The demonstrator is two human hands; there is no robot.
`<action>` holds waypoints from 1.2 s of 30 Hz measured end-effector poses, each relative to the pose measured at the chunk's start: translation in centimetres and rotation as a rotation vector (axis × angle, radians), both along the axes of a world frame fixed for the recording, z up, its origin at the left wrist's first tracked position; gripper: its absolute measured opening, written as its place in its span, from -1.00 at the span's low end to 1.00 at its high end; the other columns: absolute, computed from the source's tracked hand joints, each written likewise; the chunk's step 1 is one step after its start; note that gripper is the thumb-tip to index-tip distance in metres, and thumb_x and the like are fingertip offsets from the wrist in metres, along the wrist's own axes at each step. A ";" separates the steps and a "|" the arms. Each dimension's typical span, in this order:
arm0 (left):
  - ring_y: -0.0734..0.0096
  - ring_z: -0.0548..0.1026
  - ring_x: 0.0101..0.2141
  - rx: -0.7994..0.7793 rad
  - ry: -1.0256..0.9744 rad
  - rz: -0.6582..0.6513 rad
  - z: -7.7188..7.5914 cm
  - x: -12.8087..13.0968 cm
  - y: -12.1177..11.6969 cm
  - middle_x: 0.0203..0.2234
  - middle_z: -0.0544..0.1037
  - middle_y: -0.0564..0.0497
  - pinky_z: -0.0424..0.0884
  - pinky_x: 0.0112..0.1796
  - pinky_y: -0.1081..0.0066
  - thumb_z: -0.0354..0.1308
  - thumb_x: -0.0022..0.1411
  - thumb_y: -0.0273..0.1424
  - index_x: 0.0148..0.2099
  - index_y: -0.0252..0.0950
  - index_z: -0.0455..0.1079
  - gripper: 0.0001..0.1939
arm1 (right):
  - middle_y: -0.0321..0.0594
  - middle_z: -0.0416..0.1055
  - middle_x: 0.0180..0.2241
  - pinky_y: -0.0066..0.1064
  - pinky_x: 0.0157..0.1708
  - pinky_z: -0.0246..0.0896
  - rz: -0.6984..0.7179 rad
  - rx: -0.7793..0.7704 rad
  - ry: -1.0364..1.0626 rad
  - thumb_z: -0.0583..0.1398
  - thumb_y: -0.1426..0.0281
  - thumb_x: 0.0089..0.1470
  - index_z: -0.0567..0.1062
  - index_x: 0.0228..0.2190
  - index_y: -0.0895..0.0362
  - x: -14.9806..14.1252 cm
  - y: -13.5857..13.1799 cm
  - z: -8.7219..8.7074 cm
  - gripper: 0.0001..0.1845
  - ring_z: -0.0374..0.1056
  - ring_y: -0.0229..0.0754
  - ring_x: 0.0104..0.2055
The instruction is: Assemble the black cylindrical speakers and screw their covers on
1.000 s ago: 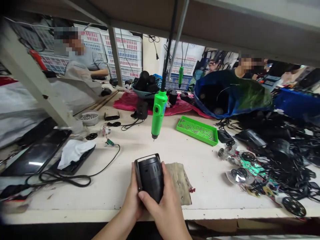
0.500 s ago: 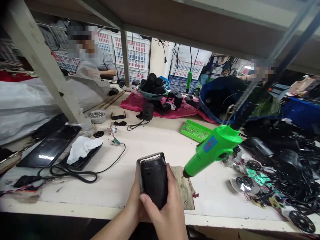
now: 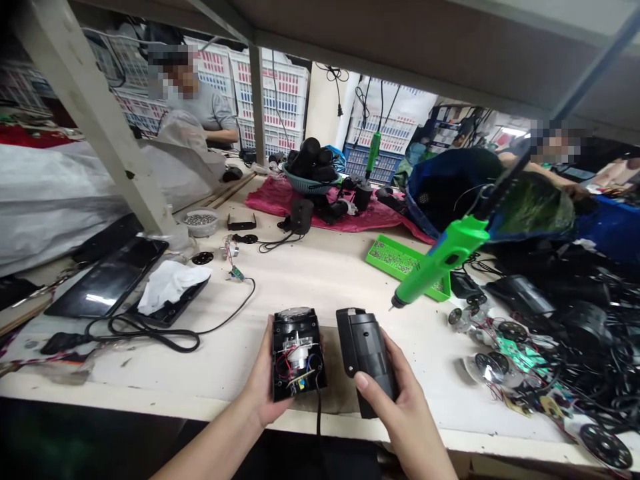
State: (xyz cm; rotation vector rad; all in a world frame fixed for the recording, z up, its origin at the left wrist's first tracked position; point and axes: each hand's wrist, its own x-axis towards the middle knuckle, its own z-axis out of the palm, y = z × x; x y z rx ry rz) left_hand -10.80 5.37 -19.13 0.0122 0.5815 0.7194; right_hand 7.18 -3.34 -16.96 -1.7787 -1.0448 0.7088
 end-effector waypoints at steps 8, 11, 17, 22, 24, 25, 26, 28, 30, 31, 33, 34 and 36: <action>0.20 0.60 -0.36 0.035 -0.021 0.013 0.3 0.0 0.0 -0.38 0.64 -0.16 0.45 -0.14 0.26 -0.07 0.21 0.15 -0.15 -0.48 0.51 -0.26 | 0.02 0.24 0.19 -0.05 0.20 0.05 -0.126 -0.064 -0.096 0.28 -0.04 -0.17 0.21 0.17 0.13 3.1 -0.2 -1.2 -0.05 0.17 0.11 0.22; 0.19 0.60 -0.34 0.016 0.005 0.021 0.5 0.0 -0.2 -0.38 0.65 -0.17 0.45 -0.13 0.27 -0.08 0.23 0.13 -0.15 -0.48 0.52 -0.27 | 0.08 0.26 0.17 -0.04 0.19 0.06 -0.185 -0.086 -0.175 0.25 -0.09 -0.20 0.19 0.18 0.19 4.6 0.2 -1.7 0.02 0.19 0.15 0.20; 0.15 0.60 -0.34 -0.017 0.040 0.009 1.0 0.1 -0.5 -0.44 0.64 -0.16 0.47 -0.14 0.20 -0.12 0.28 0.09 -0.20 -0.45 0.53 -0.31 | 0.13 0.29 0.13 -0.10 0.09 0.18 -0.213 -0.154 -0.413 0.21 -0.10 -0.15 0.15 0.21 0.24 9.7 1.5 -3.0 0.03 0.28 0.14 0.12; 0.24 0.60 -0.36 0.000 -0.001 0.032 0.7 0.2 -0.3 -0.35 0.64 -0.19 0.49 -0.24 0.32 -0.11 0.26 0.12 -0.15 -0.48 0.51 -0.28 | 0.23 0.29 0.12 0.00 0.07 0.16 -0.226 -0.211 -0.520 0.20 -0.11 -0.17 0.13 0.23 0.31 11.4 2.3 -4.4 0.09 0.27 0.25 0.12; 0.24 0.59 -0.33 -0.002 -0.046 0.046 0.4 0.3 -0.1 -0.29 0.64 -0.20 0.49 -0.20 0.31 -0.12 0.25 0.12 -0.12 -0.48 0.50 -0.27 | 0.25 0.28 0.12 0.03 0.07 0.16 -0.226 -0.220 -0.561 0.20 -0.12 -0.16 0.13 0.23 0.32 11.4 2.4 -4.9 0.10 0.26 0.28 0.12; 0.23 0.59 -0.31 -0.001 -0.070 0.057 0.3 0.3 0.0 -0.28 0.63 -0.20 0.48 -0.18 0.29 -0.12 0.26 0.13 -0.11 -0.47 0.49 -0.28 | 0.26 0.28 0.12 0.04 0.06 0.17 -0.226 -0.219 -0.579 0.19 -0.13 -0.16 0.13 0.23 0.33 11.3 2.4 -5.1 0.10 0.26 0.29 0.12; 0.22 0.59 -0.31 0.003 -0.085 0.070 0.2 0.3 0.1 -0.28 0.63 -0.20 0.48 -0.18 0.27 -0.12 0.26 0.12 -0.11 -0.47 0.49 -0.28 | 0.27 0.28 0.12 0.05 0.05 0.18 -0.226 -0.214 -0.596 0.18 -0.14 -0.15 0.13 0.23 0.34 11.3 2.5 -5.2 0.11 0.27 0.31 0.12; 0.21 0.58 -0.31 0.017 -0.078 0.089 0.1 0.3 0.2 -0.29 0.63 -0.19 0.48 -0.19 0.27 -0.12 0.26 0.12 -0.10 -0.47 0.48 -0.28 | 0.29 0.29 0.10 0.06 0.05 0.17 -0.220 -0.187 -0.629 0.16 -0.18 -0.15 0.14 0.22 0.38 11.3 2.5 -5.4 0.13 0.26 0.32 0.11; 0.22 0.58 -0.33 0.010 -0.031 0.088 0.2 0.3 0.2 -0.32 0.63 -0.19 0.48 -0.21 0.29 -0.10 0.26 0.11 -0.09 -0.49 0.48 -0.28 | 0.33 0.29 0.09 0.06 0.10 0.11 -0.221 -0.136 -0.662 0.12 -0.24 -0.16 0.18 0.20 0.43 11.2 2.5 -5.4 0.17 0.23 0.33 0.13; 0.23 0.58 -0.34 -0.002 -0.003 0.080 0.3 0.4 0.2 -0.33 0.63 -0.19 0.48 -0.22 0.30 -0.10 0.25 0.12 -0.09 -0.50 0.48 -0.27 | 0.34 0.28 0.10 0.07 0.13 0.07 -0.233 -0.103 -0.677 0.09 -0.27 -0.17 0.20 0.18 0.45 11.1 2.5 -5.4 0.19 0.20 0.34 0.16; 0.24 0.58 -0.36 -0.028 0.049 0.064 0.4 0.4 0.1 -0.36 0.63 -0.18 0.48 -0.22 0.31 -0.11 0.26 0.12 -0.09 -0.49 0.48 -0.27 | 0.38 0.24 0.12 0.11 0.17 -0.02 -0.285 -0.026 -0.704 0.01 -0.32 -0.15 0.22 0.16 0.50 10.8 2.4 -5.3 0.22 0.12 0.37 0.20; 0.24 0.58 -0.36 -0.034 0.068 0.060 0.4 0.5 0.0 -0.36 0.63 -0.17 0.47 -0.22 0.30 -0.11 0.26 0.12 -0.09 -0.48 0.48 -0.28 | 0.39 0.22 0.13 0.12 0.18 -0.05 -0.318 0.016 -0.714 -0.03 -0.32 -0.12 0.21 0.16 0.52 10.6 2.3 -5.2 0.22 0.09 0.38 0.22; 0.24 0.58 -0.36 -0.032 0.099 0.060 0.5 0.7 0.0 -0.36 0.63 -0.16 0.46 -0.20 0.29 -0.10 0.26 0.11 -0.08 -0.45 0.47 -0.30 | 0.40 0.19 0.15 0.12 0.20 -0.09 -0.383 0.098 -0.730 -0.08 -0.30 -0.05 0.20 0.16 0.53 10.2 2.1 -5.1 0.18 0.04 0.36 0.25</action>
